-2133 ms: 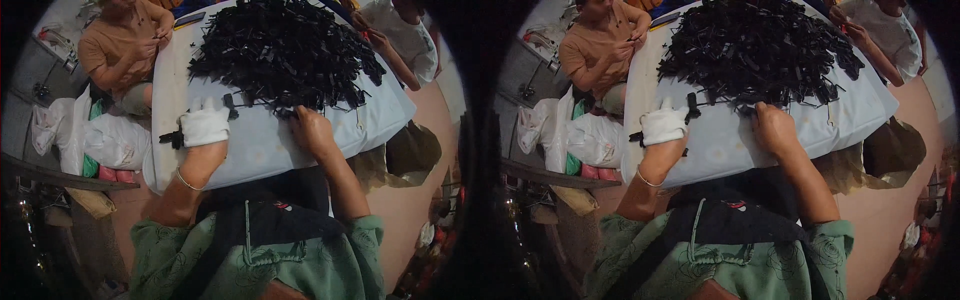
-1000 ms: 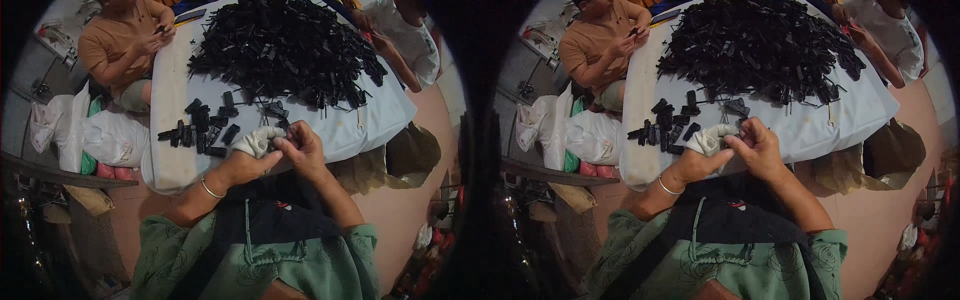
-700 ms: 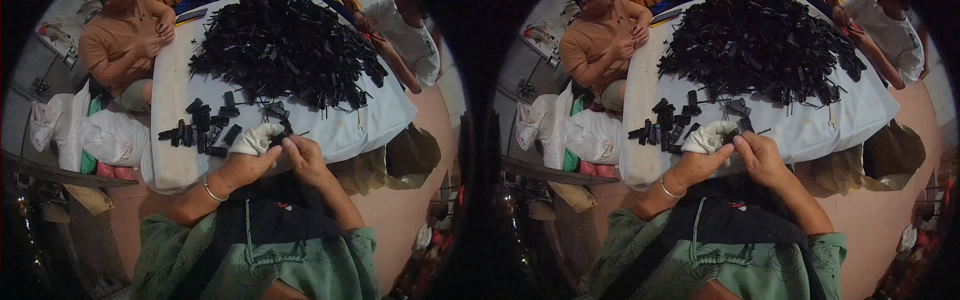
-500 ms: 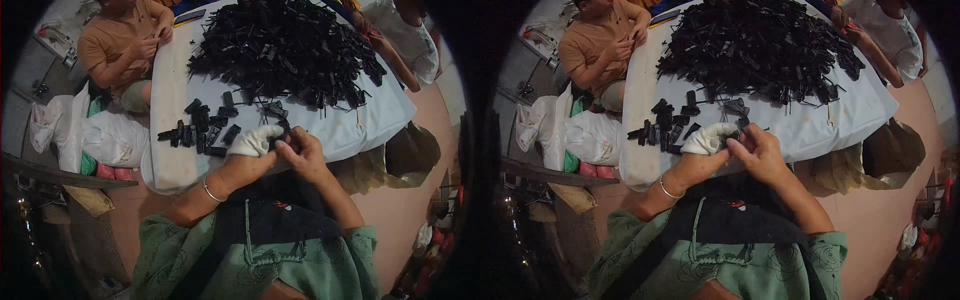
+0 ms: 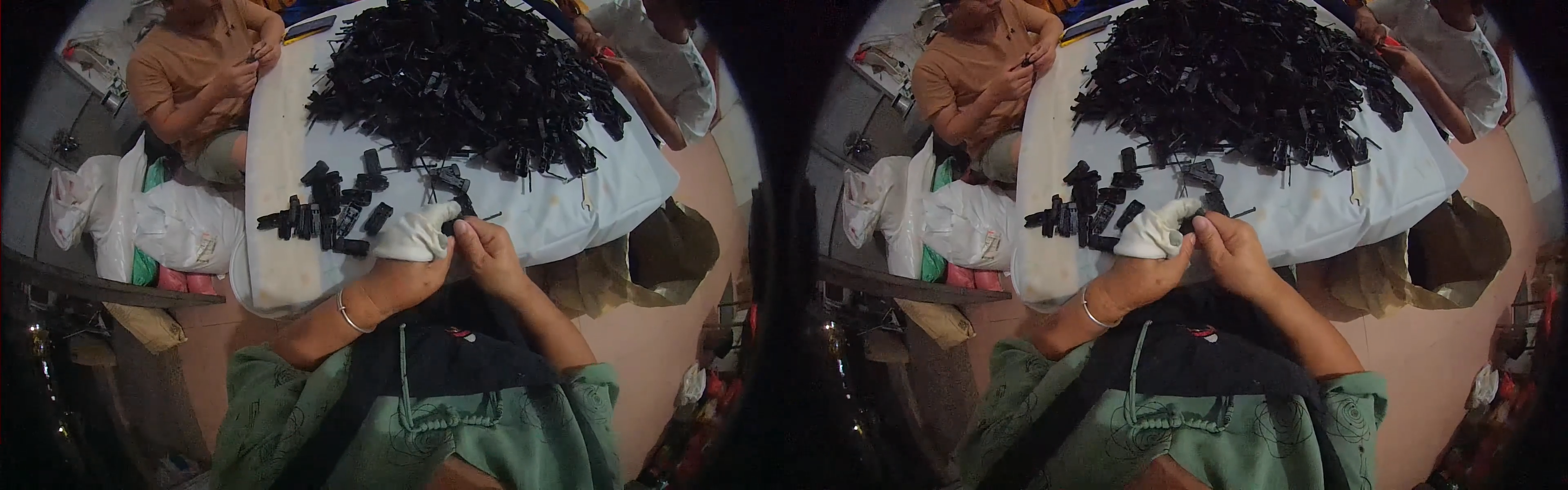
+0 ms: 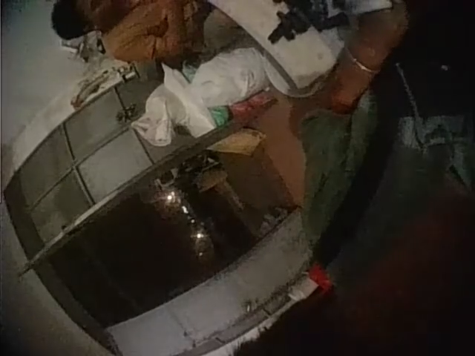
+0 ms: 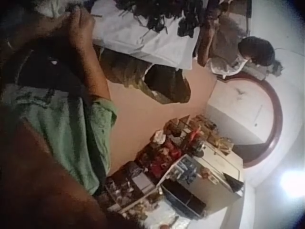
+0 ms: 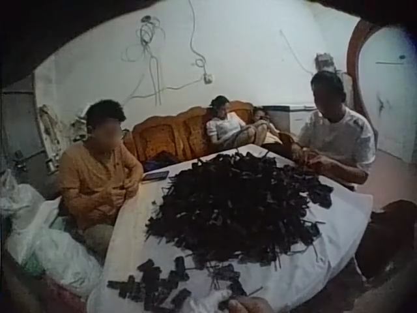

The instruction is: Cleaning small black plastic components individually using a white cloth.

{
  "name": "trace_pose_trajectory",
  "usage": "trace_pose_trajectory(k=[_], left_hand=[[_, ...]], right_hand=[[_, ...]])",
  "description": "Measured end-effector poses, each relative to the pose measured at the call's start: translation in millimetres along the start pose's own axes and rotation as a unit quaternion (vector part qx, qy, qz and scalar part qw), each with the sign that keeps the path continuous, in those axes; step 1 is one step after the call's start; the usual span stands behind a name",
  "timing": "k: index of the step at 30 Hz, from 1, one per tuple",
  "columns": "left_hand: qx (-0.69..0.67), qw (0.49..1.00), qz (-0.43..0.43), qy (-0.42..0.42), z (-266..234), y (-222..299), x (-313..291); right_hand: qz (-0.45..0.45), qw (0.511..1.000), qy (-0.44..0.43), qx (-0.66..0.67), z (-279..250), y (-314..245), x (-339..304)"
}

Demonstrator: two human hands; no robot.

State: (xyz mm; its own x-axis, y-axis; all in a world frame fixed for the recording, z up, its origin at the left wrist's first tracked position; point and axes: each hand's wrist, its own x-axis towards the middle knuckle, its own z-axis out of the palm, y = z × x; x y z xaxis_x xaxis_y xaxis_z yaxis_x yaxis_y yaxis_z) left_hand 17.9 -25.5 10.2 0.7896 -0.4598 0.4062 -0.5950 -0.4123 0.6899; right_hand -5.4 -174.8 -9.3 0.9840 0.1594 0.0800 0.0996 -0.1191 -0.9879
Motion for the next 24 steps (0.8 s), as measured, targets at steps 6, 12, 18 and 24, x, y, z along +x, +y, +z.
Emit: trace_pose_trajectory(k=[6,12,18,24], left_hand=[[0.082,0.997,0.006,0.01,1.2,12.3,-2.5],[-0.253,0.959,-0.131,0.009,-3.9,6.6,0.7],[-0.287,0.946,-0.15,0.024,-8.6,-10.5,-1.3],[-0.27,0.942,-0.162,-0.116,-14.4,7.1,-3.4]], right_hand=[[0.0,0.999,0.044,-0.029,7.4,16.1,2.4],[-0.045,0.996,0.04,-0.062,-7.8,2.5,2.4],[-0.068,0.974,-0.034,-0.213,-24.1,-13.9,-1.3],[-0.098,0.993,-0.009,-0.07,-23.7,-8.3,-0.5]])
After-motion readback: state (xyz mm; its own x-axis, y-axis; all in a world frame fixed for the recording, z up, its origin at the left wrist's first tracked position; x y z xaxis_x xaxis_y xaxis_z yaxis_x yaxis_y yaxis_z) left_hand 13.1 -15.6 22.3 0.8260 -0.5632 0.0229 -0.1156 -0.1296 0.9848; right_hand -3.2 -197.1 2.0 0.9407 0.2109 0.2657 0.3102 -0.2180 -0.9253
